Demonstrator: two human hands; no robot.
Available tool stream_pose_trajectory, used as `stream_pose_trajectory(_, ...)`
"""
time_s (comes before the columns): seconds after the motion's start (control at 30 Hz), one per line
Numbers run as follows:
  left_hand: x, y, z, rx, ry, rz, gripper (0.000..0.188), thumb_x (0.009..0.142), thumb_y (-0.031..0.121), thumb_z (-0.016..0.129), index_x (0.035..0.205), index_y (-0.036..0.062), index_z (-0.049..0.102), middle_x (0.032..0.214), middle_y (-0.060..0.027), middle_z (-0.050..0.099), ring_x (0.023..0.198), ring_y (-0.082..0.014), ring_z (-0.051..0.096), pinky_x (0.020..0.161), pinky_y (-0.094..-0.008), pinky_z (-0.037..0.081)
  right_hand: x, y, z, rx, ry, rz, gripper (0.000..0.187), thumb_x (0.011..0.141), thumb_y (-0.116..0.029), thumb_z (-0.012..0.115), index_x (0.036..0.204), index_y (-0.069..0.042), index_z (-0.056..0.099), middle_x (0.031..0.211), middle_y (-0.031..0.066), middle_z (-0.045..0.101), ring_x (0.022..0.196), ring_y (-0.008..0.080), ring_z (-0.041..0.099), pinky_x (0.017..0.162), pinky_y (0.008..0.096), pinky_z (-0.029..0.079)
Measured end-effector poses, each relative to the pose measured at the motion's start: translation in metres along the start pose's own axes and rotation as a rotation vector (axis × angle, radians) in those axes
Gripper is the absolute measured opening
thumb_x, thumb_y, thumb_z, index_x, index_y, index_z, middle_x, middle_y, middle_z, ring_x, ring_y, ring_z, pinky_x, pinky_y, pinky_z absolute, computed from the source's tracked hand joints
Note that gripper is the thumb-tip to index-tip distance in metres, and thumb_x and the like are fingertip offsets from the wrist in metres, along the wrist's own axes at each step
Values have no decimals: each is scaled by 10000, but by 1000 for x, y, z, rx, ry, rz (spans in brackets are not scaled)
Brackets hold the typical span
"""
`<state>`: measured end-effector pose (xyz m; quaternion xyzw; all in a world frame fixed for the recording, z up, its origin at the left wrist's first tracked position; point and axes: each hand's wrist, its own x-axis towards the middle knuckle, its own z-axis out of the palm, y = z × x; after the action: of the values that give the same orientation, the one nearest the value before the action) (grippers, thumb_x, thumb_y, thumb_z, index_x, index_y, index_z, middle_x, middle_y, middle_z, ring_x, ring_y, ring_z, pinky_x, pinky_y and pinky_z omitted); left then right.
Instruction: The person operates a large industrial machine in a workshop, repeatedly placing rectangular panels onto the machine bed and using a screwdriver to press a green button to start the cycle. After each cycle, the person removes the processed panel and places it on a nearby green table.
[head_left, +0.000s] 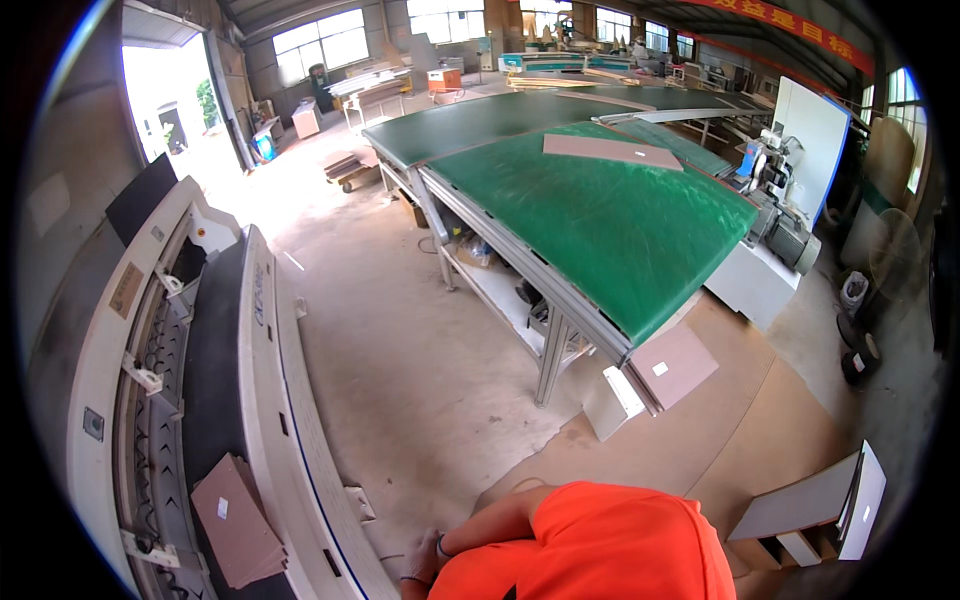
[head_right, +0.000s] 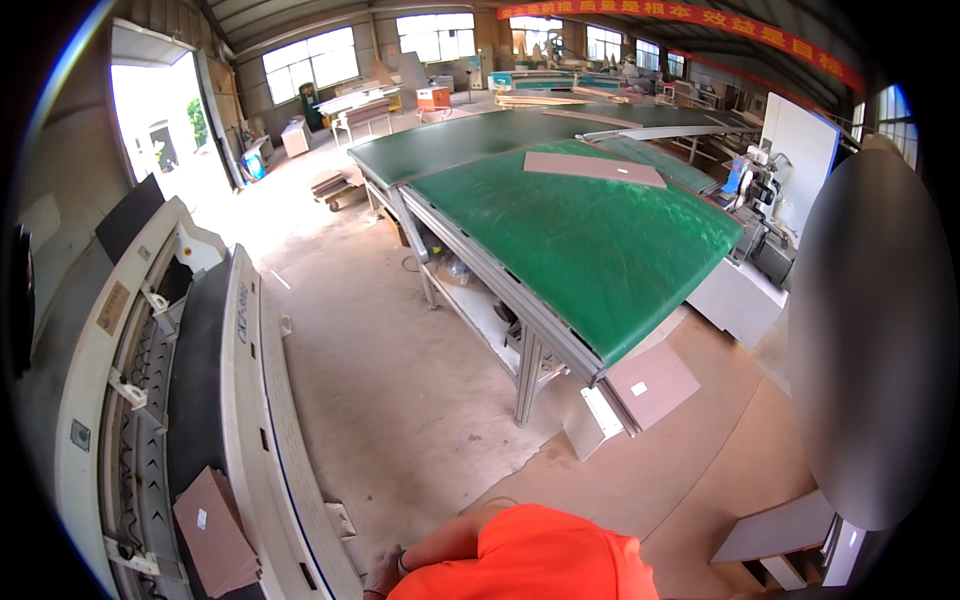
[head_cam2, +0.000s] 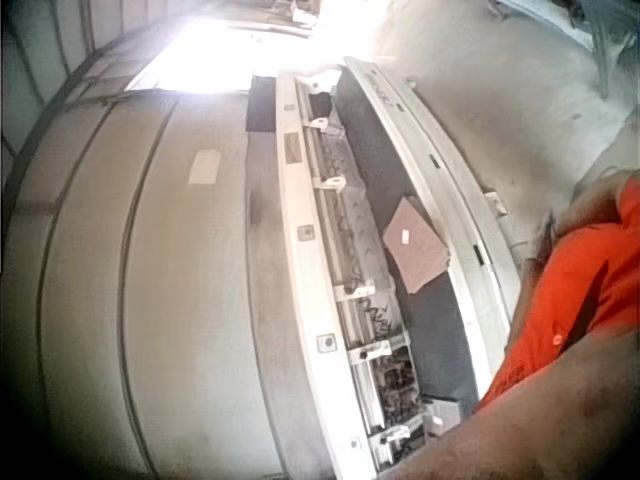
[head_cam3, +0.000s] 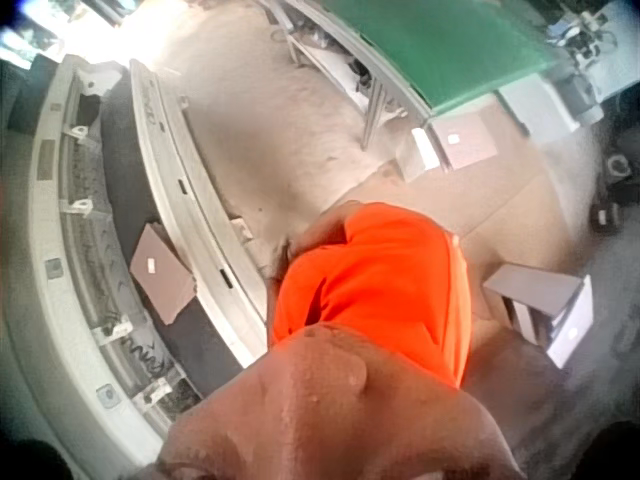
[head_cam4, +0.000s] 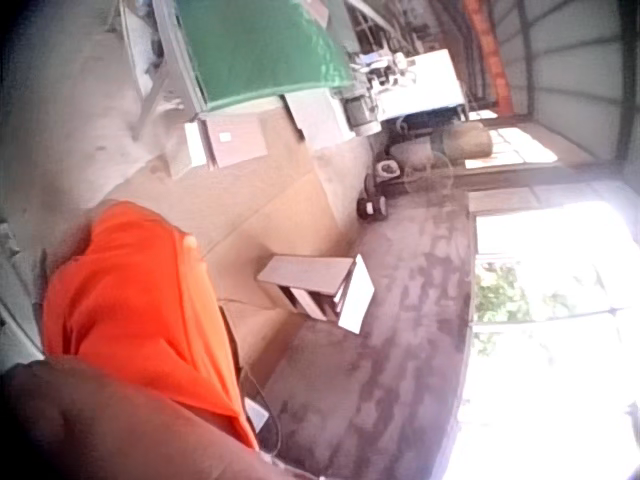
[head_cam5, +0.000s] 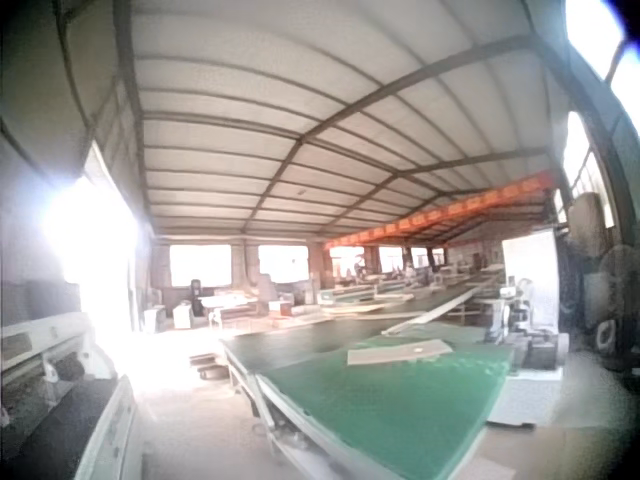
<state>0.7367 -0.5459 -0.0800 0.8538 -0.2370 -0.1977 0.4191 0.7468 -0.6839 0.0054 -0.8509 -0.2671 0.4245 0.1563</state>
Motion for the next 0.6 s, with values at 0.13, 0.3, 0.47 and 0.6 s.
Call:
stream_pose_trajectory(0.13,-76,12,-10,306,93,159,481,965,331,738,1401,160,629,1053,-232,772,955,-478,754,832,-553,605,13,-39,44,-18,-42,-33,434,910,-355,708,1261,-100,735,1200,214,762,1025,359,724,940,438,570)
stream_pose_trajectory(0.3,-165,25,-3,-124,112,-201,392,1035,424,640,1177,76,748,1056,-246,784,971,-421,768,857,-504,602,23,-85,110,-73,-144,-56,441,915,-354,700,1276,-103,731,1215,222,760,1033,366,724,951,439,570)
stream_pose_trajectory(0.47,-246,21,8,-485,298,-411,477,1065,457,591,1093,20,782,1018,-199,797,1000,-380,767,936,-442,588,29,-127,155,-82,-183,-129,448,920,-353,691,1291,-106,727,1231,229,758,1042,373,724,962,440,570)
stream_pose_trajectory(0.6,-318,48,-13,109,944,-258,345,1046,344,623,994,34,764,927,-197,753,864,-399,722,794,-517,564,73,-140,180,106,86,-405,454,923,-353,685,1303,-108,724,1243,235,757,1049,379,723,971,442,569)
